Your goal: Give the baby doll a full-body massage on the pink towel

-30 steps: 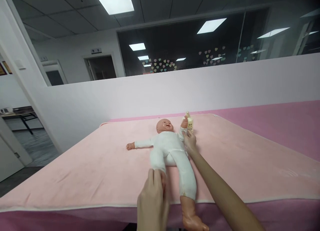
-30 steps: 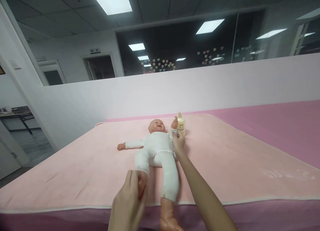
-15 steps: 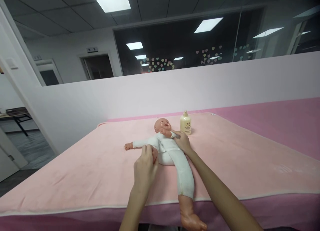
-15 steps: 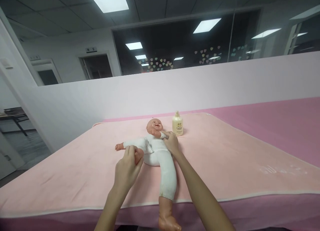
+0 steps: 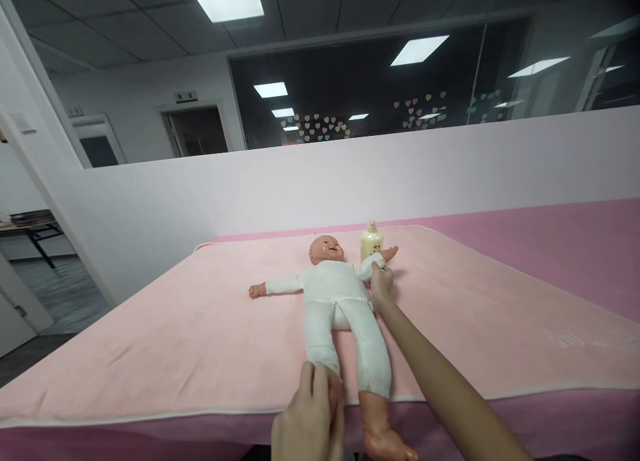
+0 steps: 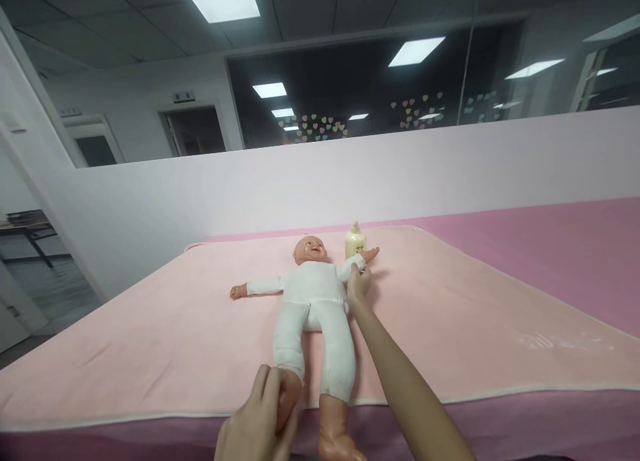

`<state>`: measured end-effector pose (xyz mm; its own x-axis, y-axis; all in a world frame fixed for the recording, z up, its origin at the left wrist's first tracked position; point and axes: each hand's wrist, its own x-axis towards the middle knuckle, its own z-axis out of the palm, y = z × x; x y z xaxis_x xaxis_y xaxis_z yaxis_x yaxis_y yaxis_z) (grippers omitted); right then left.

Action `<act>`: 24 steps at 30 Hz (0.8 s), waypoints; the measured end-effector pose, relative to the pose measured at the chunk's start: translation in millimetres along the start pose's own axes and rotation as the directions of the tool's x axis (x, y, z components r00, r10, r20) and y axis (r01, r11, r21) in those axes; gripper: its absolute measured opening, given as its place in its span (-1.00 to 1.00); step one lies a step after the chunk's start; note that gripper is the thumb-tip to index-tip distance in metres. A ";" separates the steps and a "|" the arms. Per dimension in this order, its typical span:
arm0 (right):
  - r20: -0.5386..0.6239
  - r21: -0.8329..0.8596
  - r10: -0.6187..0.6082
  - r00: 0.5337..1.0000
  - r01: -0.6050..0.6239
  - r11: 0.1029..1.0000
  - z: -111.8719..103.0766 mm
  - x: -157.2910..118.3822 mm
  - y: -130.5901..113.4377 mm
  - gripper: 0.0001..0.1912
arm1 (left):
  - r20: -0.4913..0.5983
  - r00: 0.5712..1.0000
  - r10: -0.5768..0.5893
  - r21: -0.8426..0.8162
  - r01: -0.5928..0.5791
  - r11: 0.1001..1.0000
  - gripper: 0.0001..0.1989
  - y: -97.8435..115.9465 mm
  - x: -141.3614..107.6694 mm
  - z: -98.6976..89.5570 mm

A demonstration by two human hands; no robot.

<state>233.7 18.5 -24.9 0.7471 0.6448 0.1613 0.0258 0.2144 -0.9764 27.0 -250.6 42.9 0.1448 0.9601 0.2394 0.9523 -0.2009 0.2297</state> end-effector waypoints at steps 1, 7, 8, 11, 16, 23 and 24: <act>0.007 -0.005 -0.034 0.999 0.034 0.999 -0.2 -1.1 -2.0 -0.58 | -0.036 0.999 0.018 -0.028 -0.019 0.999 -0.89 -0.6 6.5 -3.5; 0.427 -0.156 -0.412 0.805 0.515 0.843 -1.6 -15.2 -19.7 -0.60 | -0.186 0.979 0.083 -0.028 -0.089 0.996 -0.89 -10.0 75.1 -22.8; 0.470 -0.181 -0.430 0.771 0.560 0.808 -2.2 -17.1 -21.7 -0.59 | -0.171 0.982 0.073 -0.006 -0.075 0.997 -0.88 -11.2 85.7 -22.0; 0.470 -0.188 -0.421 0.776 0.553 0.812 -3.9 -19.1 -23.8 -0.59 | -0.127 0.991 0.036 0.035 -0.032 0.999 -0.85 -12.0 100.4 -18.1; 0.126 -0.067 -0.224 0.966 0.234 0.970 -4.8 -11.6 -14.5 -0.57 | -0.079 0.997 0.024 0.070 -0.019 0.997 -0.78 -2.1 55.9 -8.8; -0.112 0.072 0.166 0.980 -0.159 0.985 -8.7 -6.6 -7.9 -0.58 | 0.027 0.996 0.080 -0.034 -0.079 0.996 -0.83 0.5 7.2 -8.5; -0.090 0.055 0.101 0.991 -0.097 0.994 -8.7 -7.4 -9.7 -0.58 | -0.015 0.996 0.084 -0.067 -0.085 0.994 -0.85 -1.5 14.5 -14.9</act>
<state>233.7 5.2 -17.8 0.8023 0.5950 0.0482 -0.0828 0.1909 -0.9781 23.7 -239.2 60.1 0.2205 0.9366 0.2724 0.9163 -0.2946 0.2714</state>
